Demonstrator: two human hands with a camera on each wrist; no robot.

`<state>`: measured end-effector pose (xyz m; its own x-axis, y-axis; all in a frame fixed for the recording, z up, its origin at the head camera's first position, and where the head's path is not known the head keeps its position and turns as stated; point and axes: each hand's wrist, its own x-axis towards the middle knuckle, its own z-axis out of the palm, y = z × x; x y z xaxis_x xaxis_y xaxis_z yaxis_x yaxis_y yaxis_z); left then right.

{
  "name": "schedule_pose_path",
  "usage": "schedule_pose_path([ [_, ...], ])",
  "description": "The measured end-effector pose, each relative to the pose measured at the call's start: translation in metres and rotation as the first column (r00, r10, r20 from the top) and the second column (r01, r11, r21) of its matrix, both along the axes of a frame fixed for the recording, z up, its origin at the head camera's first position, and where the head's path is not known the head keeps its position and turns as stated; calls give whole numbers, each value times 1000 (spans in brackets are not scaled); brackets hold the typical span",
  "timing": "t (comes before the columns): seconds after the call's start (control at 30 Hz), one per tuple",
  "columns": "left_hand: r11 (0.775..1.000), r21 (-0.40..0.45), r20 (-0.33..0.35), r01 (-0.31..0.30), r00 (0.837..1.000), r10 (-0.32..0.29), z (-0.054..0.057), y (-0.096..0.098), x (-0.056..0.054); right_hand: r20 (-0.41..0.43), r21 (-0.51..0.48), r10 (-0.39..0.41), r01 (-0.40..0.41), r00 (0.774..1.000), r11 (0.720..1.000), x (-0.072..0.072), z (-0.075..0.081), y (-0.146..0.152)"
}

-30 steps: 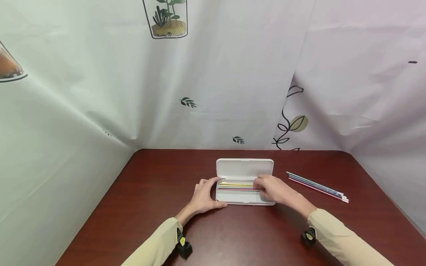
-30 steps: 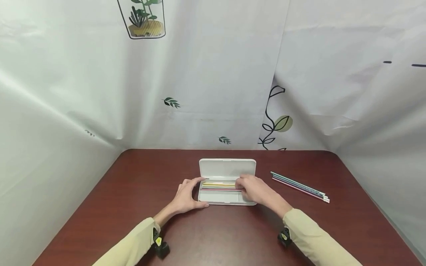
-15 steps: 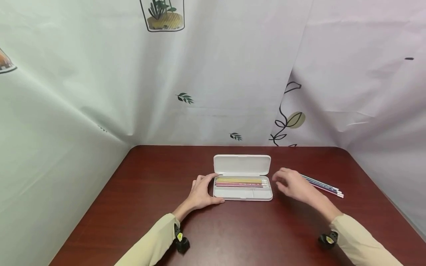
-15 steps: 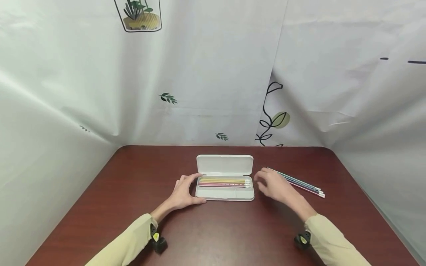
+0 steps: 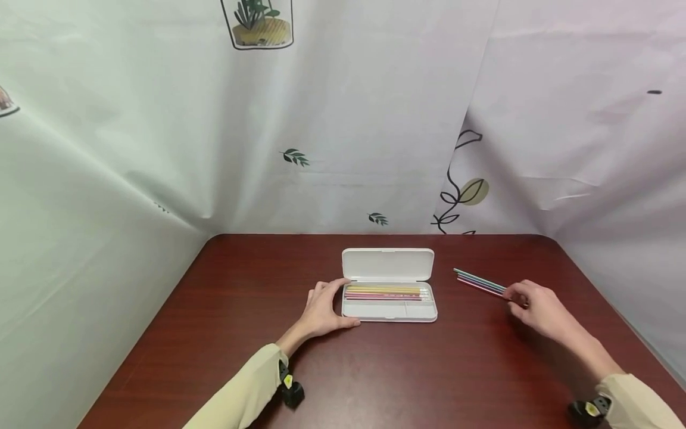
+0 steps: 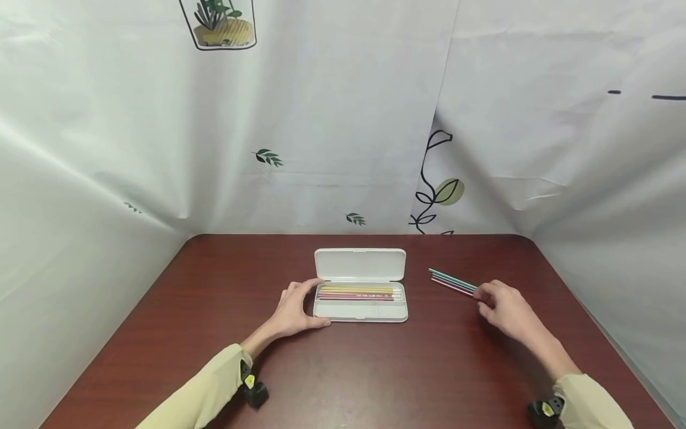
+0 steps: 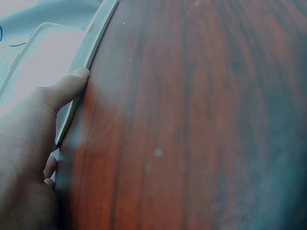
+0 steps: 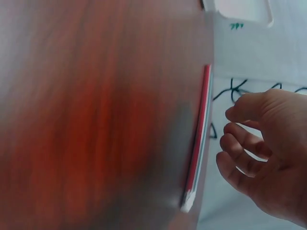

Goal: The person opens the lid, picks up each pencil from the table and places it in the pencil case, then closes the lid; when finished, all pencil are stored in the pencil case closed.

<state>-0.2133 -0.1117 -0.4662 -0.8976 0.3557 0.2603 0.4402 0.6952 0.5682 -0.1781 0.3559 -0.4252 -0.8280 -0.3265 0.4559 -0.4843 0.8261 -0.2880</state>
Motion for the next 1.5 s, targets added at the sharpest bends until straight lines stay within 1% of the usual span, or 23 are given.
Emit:
schedule_pose_path([
  [0.1,1000,2,-3,0,1000,0,0,0,0,11,0,-58,58,998,998,3,-4,9],
  [0.17,1000,3,-4,3,1000,-2,0,0,-1,5,1,-83,83,997,997,4,-6,14],
  [0.4,1000,-1,-1,0,1000,0,0,1,0,-19,32,-110,110,994,993,4,-11,26],
  [0.6,1000,-3,-4,3,1000,-3,-1,0,-1,14,39,-116,115,993,993,5,-13,30],
  [0.9,1000,-1,-1,0,1000,0,0,0,-1,19,46,-120,119,993,992,4,-16,33],
  [1.1,1000,0,3,0,1000,0,0,0,0,56,51,-125,123,991,991,4,-17,33],
  [1.33,1000,1,2,-4,1000,4,0,1,0,128,83,-136,126,982,989,1,-14,33],
  [1.5,1000,1,-4,-3,1000,3,0,1,-1,133,96,-124,111,983,989,1,-14,33],
])
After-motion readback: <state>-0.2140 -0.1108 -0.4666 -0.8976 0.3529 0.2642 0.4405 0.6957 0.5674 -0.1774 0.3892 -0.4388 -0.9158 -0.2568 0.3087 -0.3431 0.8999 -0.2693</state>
